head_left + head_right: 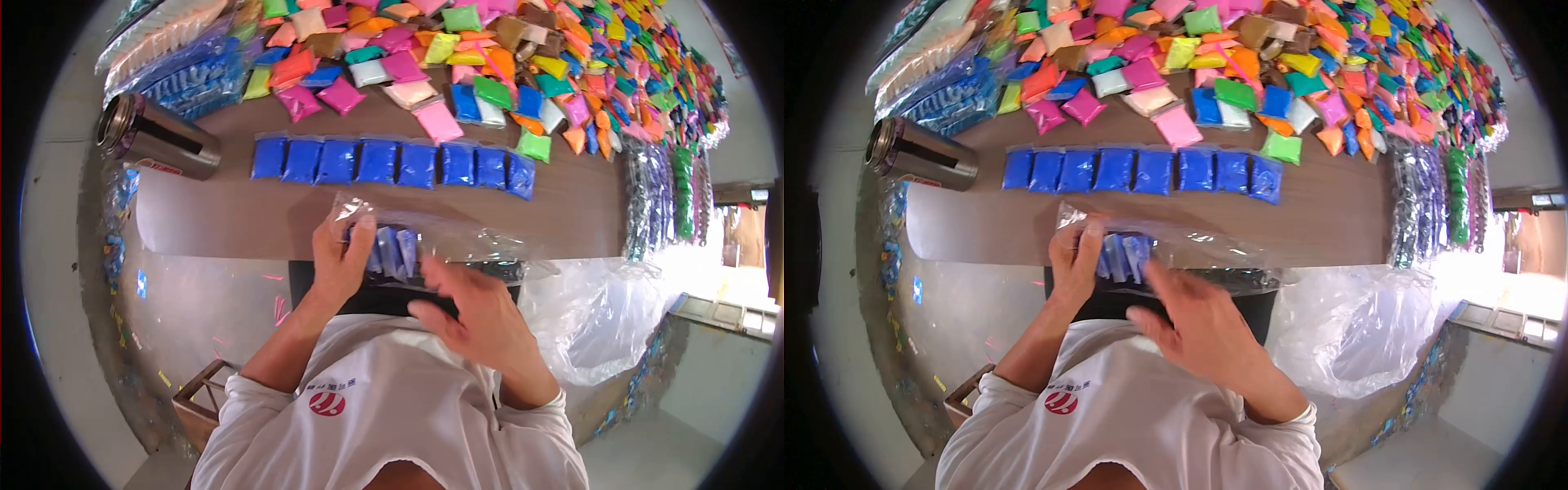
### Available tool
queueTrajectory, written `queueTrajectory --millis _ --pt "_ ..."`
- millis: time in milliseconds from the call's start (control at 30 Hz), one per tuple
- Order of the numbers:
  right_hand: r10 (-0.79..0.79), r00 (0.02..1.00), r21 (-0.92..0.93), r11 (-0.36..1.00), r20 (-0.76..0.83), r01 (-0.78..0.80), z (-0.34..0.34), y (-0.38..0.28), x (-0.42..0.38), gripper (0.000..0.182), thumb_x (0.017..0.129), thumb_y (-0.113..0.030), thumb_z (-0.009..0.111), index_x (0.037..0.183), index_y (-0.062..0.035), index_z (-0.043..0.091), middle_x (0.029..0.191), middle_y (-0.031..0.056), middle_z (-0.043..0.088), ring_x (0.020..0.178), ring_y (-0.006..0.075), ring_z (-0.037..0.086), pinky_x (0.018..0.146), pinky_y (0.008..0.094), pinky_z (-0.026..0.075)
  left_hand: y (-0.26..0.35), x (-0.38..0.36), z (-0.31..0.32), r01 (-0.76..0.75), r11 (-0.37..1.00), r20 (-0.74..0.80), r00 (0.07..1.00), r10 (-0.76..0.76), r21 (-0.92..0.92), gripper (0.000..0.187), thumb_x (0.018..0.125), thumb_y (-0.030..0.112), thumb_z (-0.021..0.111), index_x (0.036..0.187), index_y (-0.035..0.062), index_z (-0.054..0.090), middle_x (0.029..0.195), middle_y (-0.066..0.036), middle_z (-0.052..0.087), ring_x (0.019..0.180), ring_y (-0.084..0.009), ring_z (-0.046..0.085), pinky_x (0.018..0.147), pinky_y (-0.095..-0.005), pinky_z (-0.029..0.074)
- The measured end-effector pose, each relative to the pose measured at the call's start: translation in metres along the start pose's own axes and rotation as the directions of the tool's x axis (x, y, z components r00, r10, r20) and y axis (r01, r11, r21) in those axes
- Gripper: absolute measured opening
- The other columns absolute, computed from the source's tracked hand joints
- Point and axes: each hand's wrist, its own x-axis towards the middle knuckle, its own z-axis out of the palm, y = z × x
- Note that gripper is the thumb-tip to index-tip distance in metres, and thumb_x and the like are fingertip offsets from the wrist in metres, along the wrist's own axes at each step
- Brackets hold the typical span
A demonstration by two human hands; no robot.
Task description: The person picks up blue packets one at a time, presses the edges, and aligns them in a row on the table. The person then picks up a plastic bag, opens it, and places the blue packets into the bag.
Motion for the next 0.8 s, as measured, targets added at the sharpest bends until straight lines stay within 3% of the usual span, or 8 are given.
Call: queueTrajectory --millis 33,133,167,233,267,533,733,800 --pt "-0.034 0.997 0.102 0.994 0.069 0.027 -0.013 -0.005 -0.007 0.043 0.088 -0.022 0.063 0.114 0.0107 0.054 0.089 0.0257 0.062 0.075 0.0403 0.063 0.067 0.0396 0.053 -0.003 0.0 0.002 -0.01 1.0 0.002 1.0 0.01 -0.003 0.018 0.096 0.017 0.055 0.092 0.0005 0.059 0.074 0.0 0.052 0.068 -0.0084 0.044 0.06 -0.0259 0.038" --pt "-0.279 0.958 0.288 0.914 -0.065 0.286 -0.058 -0.006 -0.035 0.03 0.088 -0.019 0.064 0.105 0.0054 0.061 0.085 0.0121 0.065 0.071 0.0196 0.064 0.064 0.0293 0.051 0.004 -0.001 0.007 0.02 0.996 -0.04 0.999 -0.024 -0.086 0.019 0.097 0.019 0.054 0.092 0.0016 0.059 0.072 0.003 0.05 0.066 -0.0061 0.041 0.057 -0.0238 0.035" --pt "-0.063 0.951 0.401 0.897 -0.303 0.187 -0.061 -0.014 -0.035 0.025 0.087 -0.015 0.064 0.104 0.0039 0.063 0.086 0.0107 0.066 0.072 0.0169 0.063 0.064 0.028 0.051 0.008 -0.001 0.008 0.047 0.989 -0.047 0.997 -0.054 -0.141 0.019 0.098 0.02 0.054 0.093 0.0024 0.059 0.072 0.005 0.049 0.067 -0.0046 0.04 0.057 -0.0222 0.034" --pt "0.161 0.851 0.242 0.969 -0.5 -0.041 -0.079 -0.004 -0.022 0.021 0.088 -0.011 0.063 0.105 0.0025 0.064 0.086 0.0101 0.067 0.072 0.0133 0.063 0.063 0.0275 0.05 0.007 -0.001 0.005 0.033 0.995 -0.011 0.999 -0.034 -0.091 0.019 0.097 0.02 0.054 0.094 0.0025 0.06 0.073 0.005 0.049 0.067 -0.0045 0.04 0.058 -0.0221 0.034" --pt "0.14 0.853 -0.07 0.977 -0.503 -0.202 -0.101 0.021 -0.002 0.021 0.089 -0.01 0.061 0.105 0.0025 0.064 0.085 0.0109 0.067 0.072 0.0125 0.064 0.063 0.0281 0.051 0.006 0.0 0.003 0.024 0.997 0.006 1.0 -0.024 -0.067 0.019 0.097 0.02 0.054 0.094 0.0026 0.06 0.073 0.005 0.049 0.068 -0.0045 0.04 0.058 -0.0221 0.034" --pt "0.18 0.927 -0.412 0.856 -0.328 -0.312 -0.113 0.132 0.049 0.042 0.08 -0.016 0.07 0.118 -0.0018 0.059 0.11 0.0178 0.062 0.097 0.033 0.062 0.083 0.0408 0.048 0.014 0.001 0.001 0.042 0.998 0.01 0.999 -0.042 -0.05 0.019 0.097 0.02 0.055 0.096 0.0014 0.06 0.075 0.004 0.05 0.068 -0.0053 0.041 0.059 -0.0231 0.035" --pt "0.203 0.925 -0.482 0.806 -0.321 -0.343 -0.112 0.136 0.052 0.047 0.078 -0.017 0.073 0.12 -0.002 0.057 0.108 0.0196 0.061 0.1 0.0374 0.059 0.086 0.0425 0.046 0.013 0.001 0.003 0.036 0.997 -0.003 0.999 -0.036 -0.069 0.02 0.097 0.02 0.055 0.097 0.0004 0.059 0.077 0.003 0.052 0.07 -0.0056 0.042 0.061 -0.0232 0.037" --pt "0.298 0.912 -0.459 0.793 -0.281 -0.4 -0.116 0.133 0.053 0.046 0.078 -0.017 0.073 0.118 -0.0019 0.058 0.101 0.0161 0.063 0.096 0.0324 0.061 0.084 0.0398 0.047 0.012 0.001 0.003 0.041 0.997 -0.006 0.999 -0.041 -0.058 0.02 0.097 0.019 0.055 0.096 0.0002 0.06 0.077 0.002 0.052 0.071 -0.0062 0.043 0.062 -0.0236 0.037"
